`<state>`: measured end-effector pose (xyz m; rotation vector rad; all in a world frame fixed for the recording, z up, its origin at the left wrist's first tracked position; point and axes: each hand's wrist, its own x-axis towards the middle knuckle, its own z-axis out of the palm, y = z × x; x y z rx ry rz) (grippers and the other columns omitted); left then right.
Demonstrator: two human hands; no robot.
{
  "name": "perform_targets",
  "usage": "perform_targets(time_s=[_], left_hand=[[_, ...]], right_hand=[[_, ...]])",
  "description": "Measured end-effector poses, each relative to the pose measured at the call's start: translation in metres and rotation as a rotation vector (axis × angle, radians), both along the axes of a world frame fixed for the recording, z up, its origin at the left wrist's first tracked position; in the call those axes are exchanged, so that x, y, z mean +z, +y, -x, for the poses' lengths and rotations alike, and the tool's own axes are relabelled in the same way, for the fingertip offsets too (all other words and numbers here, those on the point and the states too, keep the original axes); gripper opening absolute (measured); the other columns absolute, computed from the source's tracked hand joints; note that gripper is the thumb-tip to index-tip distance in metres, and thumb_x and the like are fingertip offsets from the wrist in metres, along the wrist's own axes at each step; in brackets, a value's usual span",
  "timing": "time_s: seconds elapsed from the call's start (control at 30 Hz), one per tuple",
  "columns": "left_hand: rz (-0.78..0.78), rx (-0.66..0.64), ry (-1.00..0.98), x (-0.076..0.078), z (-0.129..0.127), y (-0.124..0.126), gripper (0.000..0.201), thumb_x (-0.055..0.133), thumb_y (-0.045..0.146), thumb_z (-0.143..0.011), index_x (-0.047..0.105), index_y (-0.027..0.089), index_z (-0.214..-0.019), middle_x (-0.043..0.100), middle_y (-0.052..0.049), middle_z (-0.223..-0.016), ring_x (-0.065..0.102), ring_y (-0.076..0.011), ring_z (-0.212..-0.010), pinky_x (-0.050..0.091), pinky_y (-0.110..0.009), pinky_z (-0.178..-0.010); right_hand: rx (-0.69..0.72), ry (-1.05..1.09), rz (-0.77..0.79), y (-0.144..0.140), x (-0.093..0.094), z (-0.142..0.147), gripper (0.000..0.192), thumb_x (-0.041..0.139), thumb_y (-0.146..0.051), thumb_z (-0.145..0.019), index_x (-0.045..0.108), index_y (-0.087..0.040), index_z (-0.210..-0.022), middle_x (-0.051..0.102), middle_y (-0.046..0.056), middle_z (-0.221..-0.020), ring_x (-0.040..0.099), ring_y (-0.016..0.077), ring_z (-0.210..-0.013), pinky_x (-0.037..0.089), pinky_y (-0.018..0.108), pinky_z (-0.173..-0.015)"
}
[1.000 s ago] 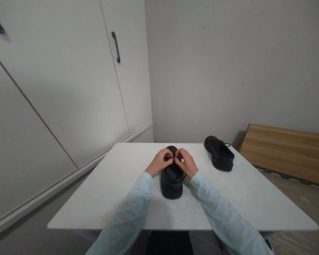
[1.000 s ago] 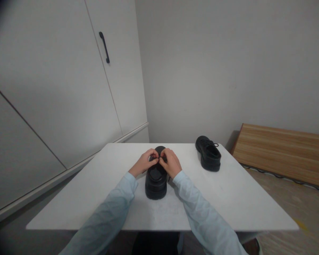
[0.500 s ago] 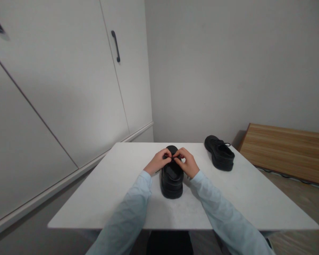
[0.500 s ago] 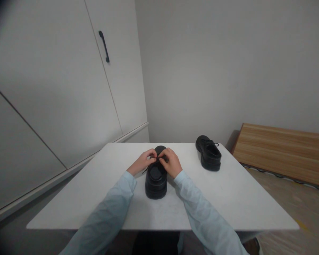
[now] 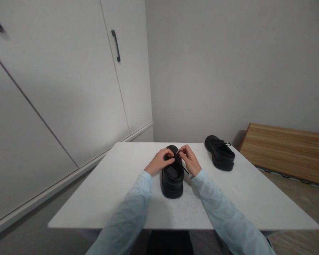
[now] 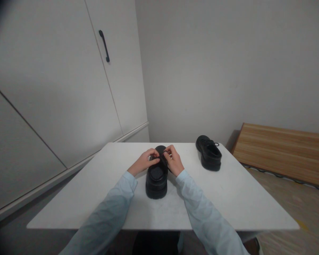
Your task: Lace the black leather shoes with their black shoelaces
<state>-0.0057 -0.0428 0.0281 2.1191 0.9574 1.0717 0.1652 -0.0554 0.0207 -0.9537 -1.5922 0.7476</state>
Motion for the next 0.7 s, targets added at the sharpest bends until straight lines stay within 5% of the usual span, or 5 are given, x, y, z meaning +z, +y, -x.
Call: perform_targets(time_s=[0.4,0.7], left_hand=[[0.180,-0.040,-0.199,0.010,0.000,-0.005,0.013,0.061,0.024,-0.071,0.055,0.016,-0.080,0.057,-0.002,-0.080,0.054,-0.0156,-0.081,0.042,-0.027,-0.077],[0.130,0.030,-0.277,0.003,-0.003,0.000,0.011,0.058,0.023,-0.074,0.050,0.017,-0.080,0.054,0.001,-0.077,0.055,-0.0131,-0.075,0.042,-0.025,-0.073]], right_hand=[[0.039,0.076,0.003,-0.001,0.003,0.000,0.010,0.047,-0.032,-0.082,0.042,-0.024,-0.081,0.058,0.000,-0.078,0.056,0.0173,-0.077,0.045,0.032,-0.072],[0.068,0.109,0.000,-0.006,0.006,0.002,0.013,0.047,-0.035,-0.084,0.042,-0.024,-0.082,0.056,0.000,-0.080,0.058,0.0175,-0.082,0.046,0.031,-0.075]])
